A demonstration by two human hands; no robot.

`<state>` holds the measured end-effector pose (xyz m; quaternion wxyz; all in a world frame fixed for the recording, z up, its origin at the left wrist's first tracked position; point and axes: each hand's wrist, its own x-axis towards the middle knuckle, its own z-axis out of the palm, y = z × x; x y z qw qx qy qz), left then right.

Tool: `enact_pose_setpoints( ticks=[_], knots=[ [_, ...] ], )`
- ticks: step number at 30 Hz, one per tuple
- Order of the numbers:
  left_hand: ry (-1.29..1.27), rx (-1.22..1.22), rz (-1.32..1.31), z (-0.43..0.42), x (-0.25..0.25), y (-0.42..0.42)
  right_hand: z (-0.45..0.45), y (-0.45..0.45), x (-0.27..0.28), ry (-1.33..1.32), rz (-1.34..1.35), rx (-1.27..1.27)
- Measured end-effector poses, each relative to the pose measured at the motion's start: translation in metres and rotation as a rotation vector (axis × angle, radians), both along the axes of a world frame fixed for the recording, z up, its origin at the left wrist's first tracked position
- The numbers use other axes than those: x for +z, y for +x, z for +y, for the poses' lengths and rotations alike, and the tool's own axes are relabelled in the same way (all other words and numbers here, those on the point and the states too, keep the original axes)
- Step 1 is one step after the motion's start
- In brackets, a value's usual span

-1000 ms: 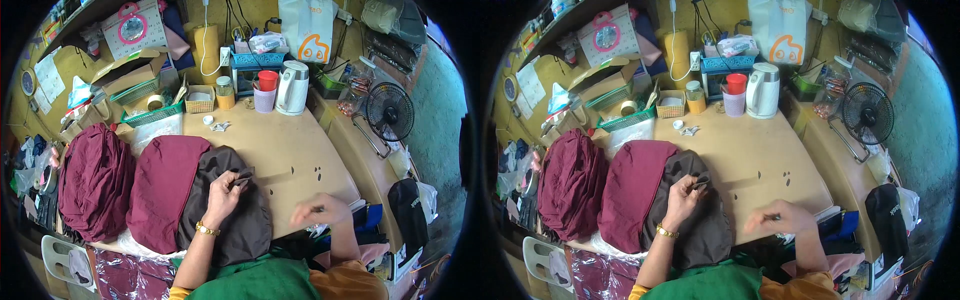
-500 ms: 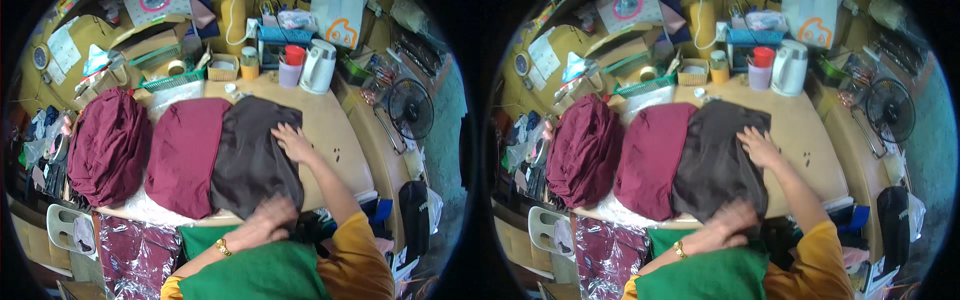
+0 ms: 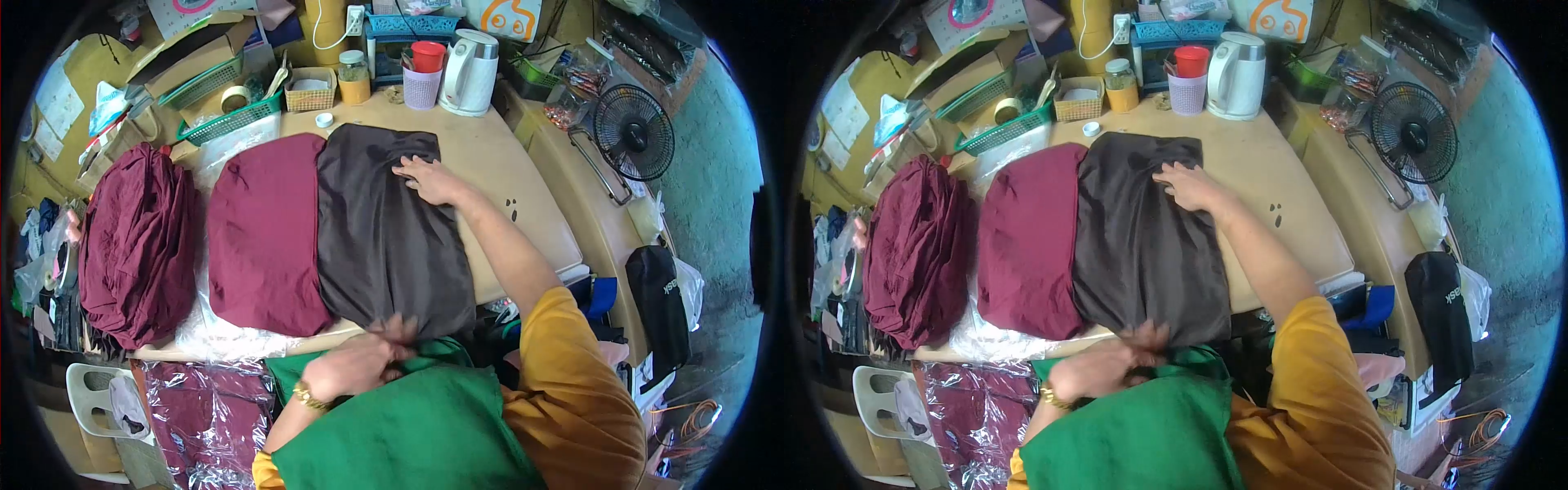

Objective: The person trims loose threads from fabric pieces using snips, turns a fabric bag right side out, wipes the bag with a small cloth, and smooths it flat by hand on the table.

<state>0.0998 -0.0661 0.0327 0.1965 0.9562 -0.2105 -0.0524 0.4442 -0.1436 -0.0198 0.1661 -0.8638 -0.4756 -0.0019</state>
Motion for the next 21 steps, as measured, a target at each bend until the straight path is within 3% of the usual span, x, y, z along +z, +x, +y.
enact_pose_setpoints(
  ticks=[2,3,4,6,7,9,10,13,14,16,18,19,21],
  knots=[
    [-0.441,-0.212,0.916,0.014,0.044,0.003,0.001,0.014,0.036,-0.248,0.237,0.205],
    [-0.473,-0.098,0.588,0.019,0.047,-0.009,0.003,0.014,0.052,-0.23,0.279,0.148],
    [-0.467,-0.08,0.579,0.022,0.045,-0.011,0.007,0.015,0.064,-0.223,0.271,0.166],
    [-0.421,0.429,-0.225,0.029,0.035,-0.011,0.017,0.017,0.083,-0.052,0.47,-0.095],
    [-0.408,0.449,-0.239,0.031,0.03,-0.012,0.023,0.032,0.069,-0.045,0.464,-0.069],
    [0.31,0.606,-0.128,0.029,0.011,-0.019,0.042,0.074,0.019,0.266,0.198,-0.097],
    [0.295,0.526,0.112,0.027,0.001,-0.024,0.049,0.078,0.02,0.276,0.192,-0.073],
    [0.167,0.539,0.203,0.026,0.022,-0.042,0.072,0.092,0.012,0.231,0.646,-0.272],
    [0.124,0.481,0.284,0.033,0.033,-0.042,0.078,0.097,0.005,0.231,0.646,-0.262],
    [0.078,0.428,0.365,0.043,0.037,-0.038,0.084,0.076,0.011,0.367,0.136,-0.263],
    [-0.196,0.737,-0.021,0.048,0.024,-0.027,0.072,0.042,0.032,0.333,0.203,-0.215],
    [-0.12,0.818,-0.217,0.042,0.023,-0.014,0.065,0.025,0.04,0.328,0.212,-0.177],
    [-0.034,0.895,-0.218,0.047,-0.009,0.0,0.047,0.002,0.034,0.319,0.219,-0.137]
  ],
)
